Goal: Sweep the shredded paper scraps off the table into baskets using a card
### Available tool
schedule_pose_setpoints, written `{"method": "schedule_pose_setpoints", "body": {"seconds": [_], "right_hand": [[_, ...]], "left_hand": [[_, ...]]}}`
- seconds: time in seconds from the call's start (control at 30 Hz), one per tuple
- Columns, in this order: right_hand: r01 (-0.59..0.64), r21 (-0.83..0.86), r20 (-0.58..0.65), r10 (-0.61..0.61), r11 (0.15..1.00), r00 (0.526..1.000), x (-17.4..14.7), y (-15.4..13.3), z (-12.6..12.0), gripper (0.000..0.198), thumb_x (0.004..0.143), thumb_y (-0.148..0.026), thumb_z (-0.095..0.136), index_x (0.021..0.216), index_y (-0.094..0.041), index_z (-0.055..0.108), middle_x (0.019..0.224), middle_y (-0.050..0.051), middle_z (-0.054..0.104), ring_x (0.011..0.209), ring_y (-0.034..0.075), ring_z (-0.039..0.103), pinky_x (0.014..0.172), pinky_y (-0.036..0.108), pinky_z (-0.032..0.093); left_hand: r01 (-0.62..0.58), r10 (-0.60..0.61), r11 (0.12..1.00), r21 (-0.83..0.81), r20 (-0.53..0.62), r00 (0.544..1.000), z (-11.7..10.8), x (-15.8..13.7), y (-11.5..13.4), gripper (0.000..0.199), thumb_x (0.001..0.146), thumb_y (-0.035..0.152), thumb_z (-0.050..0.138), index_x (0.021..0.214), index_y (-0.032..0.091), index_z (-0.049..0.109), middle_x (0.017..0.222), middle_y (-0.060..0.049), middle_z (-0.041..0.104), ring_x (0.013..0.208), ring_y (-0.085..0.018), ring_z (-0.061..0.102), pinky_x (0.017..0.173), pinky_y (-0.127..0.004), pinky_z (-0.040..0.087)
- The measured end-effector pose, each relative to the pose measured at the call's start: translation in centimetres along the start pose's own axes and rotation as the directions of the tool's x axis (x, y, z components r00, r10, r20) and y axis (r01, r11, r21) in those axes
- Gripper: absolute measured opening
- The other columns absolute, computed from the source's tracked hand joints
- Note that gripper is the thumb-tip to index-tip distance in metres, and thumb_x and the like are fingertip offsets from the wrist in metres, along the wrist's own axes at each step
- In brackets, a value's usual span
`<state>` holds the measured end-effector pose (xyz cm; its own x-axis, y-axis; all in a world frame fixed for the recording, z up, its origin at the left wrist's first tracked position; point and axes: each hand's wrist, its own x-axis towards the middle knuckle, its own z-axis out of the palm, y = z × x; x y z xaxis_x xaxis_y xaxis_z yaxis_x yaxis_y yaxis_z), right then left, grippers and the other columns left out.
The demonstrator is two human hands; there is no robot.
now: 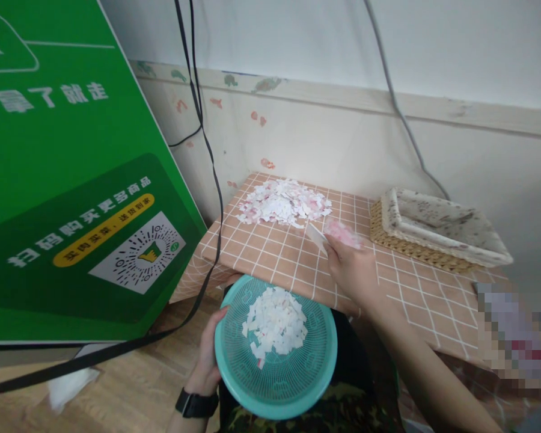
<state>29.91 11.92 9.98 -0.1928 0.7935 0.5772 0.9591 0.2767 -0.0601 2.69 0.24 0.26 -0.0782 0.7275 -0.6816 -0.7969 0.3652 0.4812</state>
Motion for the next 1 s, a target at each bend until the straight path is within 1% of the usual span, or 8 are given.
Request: {"method": "schedule_pose_setpoints", "body": {"seconds": [0.17, 0.27, 0.37, 0.5, 0.67, 0.8, 0.9, 1.0], "right_hand": [[0.038, 0.091, 0.049, -0.042, 0.995, 0.998, 1.2, -0.5, 1.1, 0.032, 0.091, -0.029, 0.044, 0.106, -0.022, 0.071, 0.06, 0.004, 0.069, 0.047, 0.015, 0.058, 0.049, 0.027, 0.035], [0.013, 0.133, 0.044, -0.019, 0.991, 0.999, 2.2, -0.3, 1.5, 0.03, 0.09, -0.031, 0.048, 0.105, -0.024, 0.073, 0.062, 0.004, 0.07, 0.05, 0.016, 0.06, 0.049, 0.026, 0.035], [-0.019, 0.133, 0.043, 0.013, 0.991, 0.999, 3.2, -0.2, 1.8, 0.031, 0.088, -0.032, 0.049, 0.107, -0.024, 0.073, 0.066, 0.006, 0.072, 0.053, 0.018, 0.062, 0.05, 0.026, 0.036], [-0.01, 0.201, 0.086, -0.008, 0.979, 0.996, 4.2, -0.6, 2.2, 0.032, 0.089, -0.029, 0.049, 0.11, -0.023, 0.071, 0.073, 0.006, 0.074, 0.057, 0.018, 0.064, 0.054, 0.027, 0.04], [0.016, 0.339, 0.107, -0.055, 0.941, 0.993, 4.6, -1.1, 2.8, 0.029, 0.089, -0.027, 0.051, 0.109, -0.024, 0.071, 0.082, 0.005, 0.075, 0.066, 0.017, 0.068, 0.059, 0.026, 0.045], [0.028, 0.424, 0.126, -0.089, 0.905, 0.988, 4.8, -0.9, 2.7, 0.025, 0.087, -0.027, 0.056, 0.106, -0.026, 0.073, 0.088, 0.003, 0.075, 0.073, 0.018, 0.07, 0.062, 0.026, 0.049], [0.039, 0.436, 0.106, -0.095, 0.899, 0.99, 4.9, -0.8, 2.6, 0.025, 0.088, -0.028, 0.056, 0.106, -0.026, 0.072, 0.09, 0.002, 0.075, 0.073, 0.018, 0.071, 0.063, 0.028, 0.051], [0.04, 0.416, 0.09, -0.085, 0.908, 0.992, 4.9, -0.9, 3.0, 0.026, 0.088, -0.029, 0.055, 0.108, -0.025, 0.072, 0.094, 0.003, 0.075, 0.075, 0.019, 0.071, 0.065, 0.03, 0.052]], "left_hand": [[0.051, -0.05, 0.999, -0.012, 0.042, 0.998, -0.5, 0.1, -0.1, 0.014, 0.072, 0.025, 0.068, 0.077, 0.013, 0.071, 0.072, -0.006, 0.075, 0.063, -0.021, 0.069, 0.068, -0.034, 0.056], [0.055, -0.054, 0.998, -0.012, 0.047, 0.997, -0.7, 0.3, -0.2, 0.016, 0.072, 0.026, 0.068, 0.079, 0.012, 0.071, 0.073, -0.007, 0.076, 0.064, -0.022, 0.069, 0.068, -0.035, 0.055], [0.057, -0.057, 0.998, -0.009, 0.044, 0.997, -0.8, 0.4, -0.2, 0.017, 0.072, 0.027, 0.068, 0.08, 0.012, 0.071, 0.075, -0.008, 0.076, 0.065, -0.022, 0.069, 0.069, -0.035, 0.055], [0.053, -0.053, 0.999, -0.003, 0.043, 0.998, -0.9, 0.5, -0.3, 0.018, 0.072, 0.028, 0.068, 0.081, 0.012, 0.071, 0.075, -0.008, 0.076, 0.065, -0.023, 0.07, 0.069, -0.037, 0.056], [0.052, -0.052, 0.999, 0.002, 0.051, 0.997, -1.0, 0.5, -0.3, 0.016, 0.073, 0.026, 0.067, 0.08, 0.012, 0.071, 0.075, -0.008, 0.076, 0.065, -0.022, 0.069, 0.068, -0.035, 0.056], [0.037, -0.037, 0.999, 0.003, 0.038, 0.999, -1.1, 0.5, -0.3, 0.014, 0.073, 0.025, 0.067, 0.079, 0.013, 0.07, 0.072, -0.006, 0.075, 0.062, -0.02, 0.069, 0.065, -0.033, 0.056], [0.051, -0.051, 0.999, 0.006, 0.05, 0.997, -1.0, 0.4, -0.2, 0.014, 0.074, 0.025, 0.067, 0.079, 0.012, 0.07, 0.072, -0.006, 0.075, 0.062, -0.021, 0.069, 0.065, -0.033, 0.056], [0.061, -0.061, 0.998, -0.002, 0.052, 0.997, -0.9, 0.3, -0.2, 0.014, 0.074, 0.025, 0.067, 0.079, 0.012, 0.071, 0.072, -0.006, 0.075, 0.062, -0.02, 0.069, 0.066, -0.032, 0.056]]}}
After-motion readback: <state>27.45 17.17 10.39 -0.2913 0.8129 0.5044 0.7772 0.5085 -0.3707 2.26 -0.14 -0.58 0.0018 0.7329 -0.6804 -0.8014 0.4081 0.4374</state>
